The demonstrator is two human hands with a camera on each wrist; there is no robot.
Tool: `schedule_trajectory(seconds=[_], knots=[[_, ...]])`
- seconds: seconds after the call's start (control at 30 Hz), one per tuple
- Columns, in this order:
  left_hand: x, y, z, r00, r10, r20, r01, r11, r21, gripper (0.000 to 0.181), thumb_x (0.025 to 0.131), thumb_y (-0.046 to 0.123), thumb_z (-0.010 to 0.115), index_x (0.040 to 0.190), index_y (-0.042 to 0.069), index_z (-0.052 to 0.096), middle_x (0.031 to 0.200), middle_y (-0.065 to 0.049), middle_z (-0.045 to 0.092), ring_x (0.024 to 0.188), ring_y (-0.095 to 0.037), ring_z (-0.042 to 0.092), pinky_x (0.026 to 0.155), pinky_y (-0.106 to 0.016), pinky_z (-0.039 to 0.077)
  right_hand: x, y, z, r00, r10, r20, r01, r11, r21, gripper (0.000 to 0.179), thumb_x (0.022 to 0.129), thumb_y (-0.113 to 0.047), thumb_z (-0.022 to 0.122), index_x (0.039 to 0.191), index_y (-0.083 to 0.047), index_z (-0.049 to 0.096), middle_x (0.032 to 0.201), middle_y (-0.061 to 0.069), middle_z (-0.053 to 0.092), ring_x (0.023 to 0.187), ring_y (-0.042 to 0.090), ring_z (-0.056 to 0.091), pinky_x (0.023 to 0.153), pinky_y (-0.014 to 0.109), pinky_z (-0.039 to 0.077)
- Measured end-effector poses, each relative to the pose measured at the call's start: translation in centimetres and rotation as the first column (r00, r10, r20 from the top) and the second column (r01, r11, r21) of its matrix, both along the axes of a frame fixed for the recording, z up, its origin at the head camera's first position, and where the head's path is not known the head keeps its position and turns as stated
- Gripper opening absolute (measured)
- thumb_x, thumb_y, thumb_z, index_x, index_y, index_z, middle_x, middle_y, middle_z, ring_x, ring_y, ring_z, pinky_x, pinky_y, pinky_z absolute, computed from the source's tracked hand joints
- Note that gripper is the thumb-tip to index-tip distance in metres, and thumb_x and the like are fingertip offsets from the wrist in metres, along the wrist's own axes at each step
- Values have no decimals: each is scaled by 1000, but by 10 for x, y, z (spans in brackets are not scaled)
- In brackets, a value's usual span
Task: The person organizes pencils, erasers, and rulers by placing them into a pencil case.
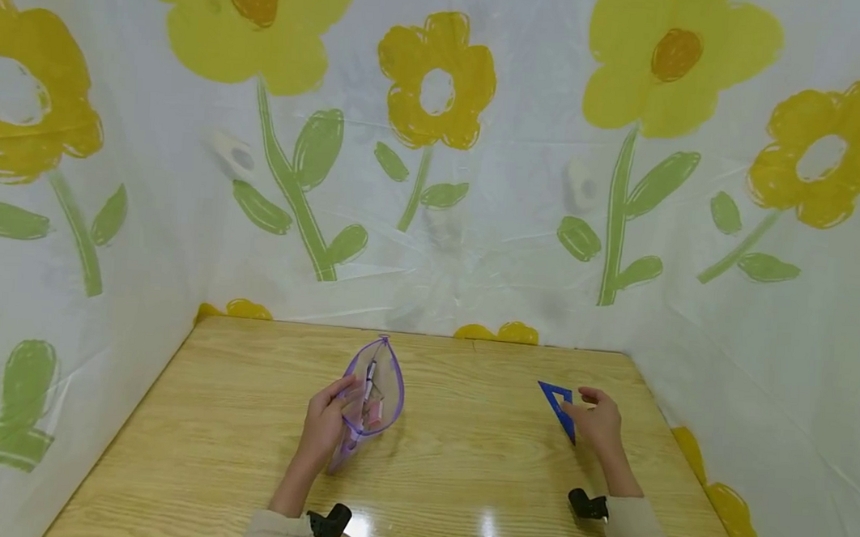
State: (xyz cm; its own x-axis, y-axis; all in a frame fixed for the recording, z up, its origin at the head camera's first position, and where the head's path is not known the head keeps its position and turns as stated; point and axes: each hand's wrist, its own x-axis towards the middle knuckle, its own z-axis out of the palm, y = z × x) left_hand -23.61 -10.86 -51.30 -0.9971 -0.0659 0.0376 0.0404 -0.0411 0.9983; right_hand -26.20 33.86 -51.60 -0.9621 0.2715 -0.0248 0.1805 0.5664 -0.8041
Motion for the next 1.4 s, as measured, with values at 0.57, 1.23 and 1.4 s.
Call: schedule_trajectory(seconds=[0.57,1.23,1.4], knots=[[-3,0,-1,999,30,-41,-31,998,-47,43,101,-6,35,140,-16,48,140,-31,56,140,-43,45,123,-46,31,-31,-10,-2,986,44,163,-93,948,304,75,85,-29,79,132,21,49,127,40,56,114,53,56,103,66,42],[-1,1,-1,999,27,17,-27,999,-32,43,102,-2,39,143,-10,51,141,-25,58,72,-8,61,53,-10,45,-33,-11,-7,988,41,151,-65,986,155,62,87,-18,77,132,18,53,130,38,56,117,52,56,99,59,52],[-2,2,0,1000,2,11,-2,1000,-13,45,101,-3,36,145,-11,47,144,-27,55,48,1,38,38,-13,32,-35,-11,-8,989,33,147,-56,987,153,58,86,-17,78,128,17,56,126,37,59,115,50,58,97,57,53]])
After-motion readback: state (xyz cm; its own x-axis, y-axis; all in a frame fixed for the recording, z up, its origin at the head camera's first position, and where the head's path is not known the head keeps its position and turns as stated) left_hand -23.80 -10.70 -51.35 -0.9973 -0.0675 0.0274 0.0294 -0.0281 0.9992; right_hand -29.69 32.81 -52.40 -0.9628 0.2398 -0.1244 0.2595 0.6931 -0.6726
